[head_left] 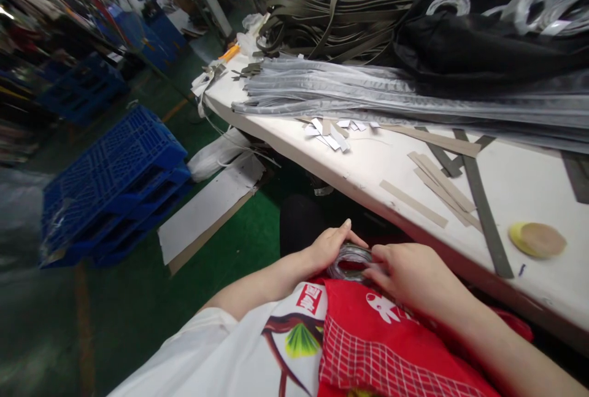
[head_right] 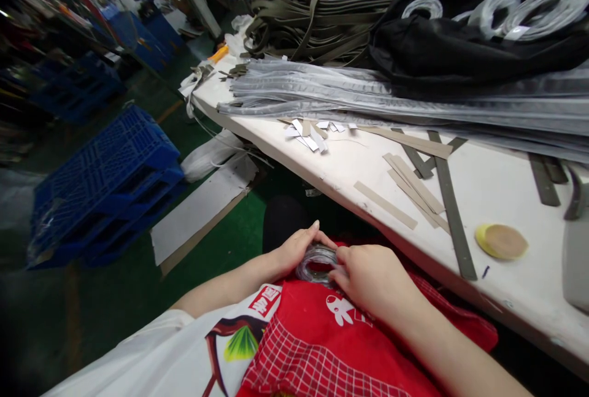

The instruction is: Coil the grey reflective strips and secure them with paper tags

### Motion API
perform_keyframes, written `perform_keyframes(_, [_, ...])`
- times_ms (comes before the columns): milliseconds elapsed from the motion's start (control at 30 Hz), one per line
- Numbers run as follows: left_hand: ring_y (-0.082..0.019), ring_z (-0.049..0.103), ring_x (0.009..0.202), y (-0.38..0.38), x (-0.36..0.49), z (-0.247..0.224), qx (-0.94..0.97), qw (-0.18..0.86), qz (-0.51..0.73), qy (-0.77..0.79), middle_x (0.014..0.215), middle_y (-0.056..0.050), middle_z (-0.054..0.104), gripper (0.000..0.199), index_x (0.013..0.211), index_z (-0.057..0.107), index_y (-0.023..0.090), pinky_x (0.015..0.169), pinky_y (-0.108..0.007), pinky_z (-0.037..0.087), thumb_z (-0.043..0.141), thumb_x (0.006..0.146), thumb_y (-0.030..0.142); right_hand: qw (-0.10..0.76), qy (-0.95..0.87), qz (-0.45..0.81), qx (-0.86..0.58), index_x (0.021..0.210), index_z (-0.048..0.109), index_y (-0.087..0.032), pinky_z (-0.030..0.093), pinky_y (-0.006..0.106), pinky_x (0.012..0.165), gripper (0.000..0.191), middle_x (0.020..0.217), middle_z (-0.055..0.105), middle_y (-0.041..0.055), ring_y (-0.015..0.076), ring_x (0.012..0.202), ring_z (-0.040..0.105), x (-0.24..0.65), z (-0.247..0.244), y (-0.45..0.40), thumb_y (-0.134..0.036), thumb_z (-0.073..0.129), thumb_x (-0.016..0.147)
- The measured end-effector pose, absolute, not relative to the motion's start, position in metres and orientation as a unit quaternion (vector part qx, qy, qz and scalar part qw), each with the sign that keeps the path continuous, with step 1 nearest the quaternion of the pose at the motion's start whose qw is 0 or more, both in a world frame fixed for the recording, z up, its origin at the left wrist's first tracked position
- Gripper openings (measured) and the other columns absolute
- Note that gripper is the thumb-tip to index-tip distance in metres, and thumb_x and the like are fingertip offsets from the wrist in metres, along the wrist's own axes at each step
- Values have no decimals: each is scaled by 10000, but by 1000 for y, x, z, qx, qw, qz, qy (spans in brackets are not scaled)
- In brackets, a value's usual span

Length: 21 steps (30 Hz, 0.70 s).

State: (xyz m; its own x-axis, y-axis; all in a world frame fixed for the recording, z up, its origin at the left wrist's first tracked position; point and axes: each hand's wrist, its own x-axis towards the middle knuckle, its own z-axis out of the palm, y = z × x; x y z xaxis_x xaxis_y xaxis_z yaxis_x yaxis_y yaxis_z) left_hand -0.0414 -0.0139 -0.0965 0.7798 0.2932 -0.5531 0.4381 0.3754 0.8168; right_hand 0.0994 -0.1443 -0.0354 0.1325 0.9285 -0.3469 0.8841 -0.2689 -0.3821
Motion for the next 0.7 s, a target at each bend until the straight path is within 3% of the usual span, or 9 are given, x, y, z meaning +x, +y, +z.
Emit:
perform_keyframes(200, [-168,640,773,-14,-39,-87,686,682,-56,246,873,-88,731,512,912,732,103,736,-260,485,547,863,579,286,-477,407,-725,789,695,-244,457,252,673,249,803,728,-9,161,727,646,124,-50,-160,-357,508,909])
perform_keyframes(367, [-146,628,741,-16,-36,-77,758,612,-47,220,818,-44,718,276,846,718,128,713,-231,469,695,789,397,379,-397,424,-720,766,697,-194,459,272,689,272,776,713,27,184,732,625,119,-81,-151,-415,569,860])
perform_keyframes(533, [-133,612,706,-18,-38,-74,719,654,-14,233,817,-49,710,249,837,720,113,688,-223,471,707,774,353,444,-237,564,-655,660,638,-160,431,281,592,545,629,632,27,163,598,543,108,-112,-146,-648,489,849])
perform_keyframes(700, [-147,624,767,-21,-39,-72,746,636,51,193,833,-56,687,211,849,732,132,745,-236,481,690,793,331,515,-168,593,-596,693,626,-156,428,258,586,469,650,626,6,140,594,527,97,-116,-136,-609,740,656])
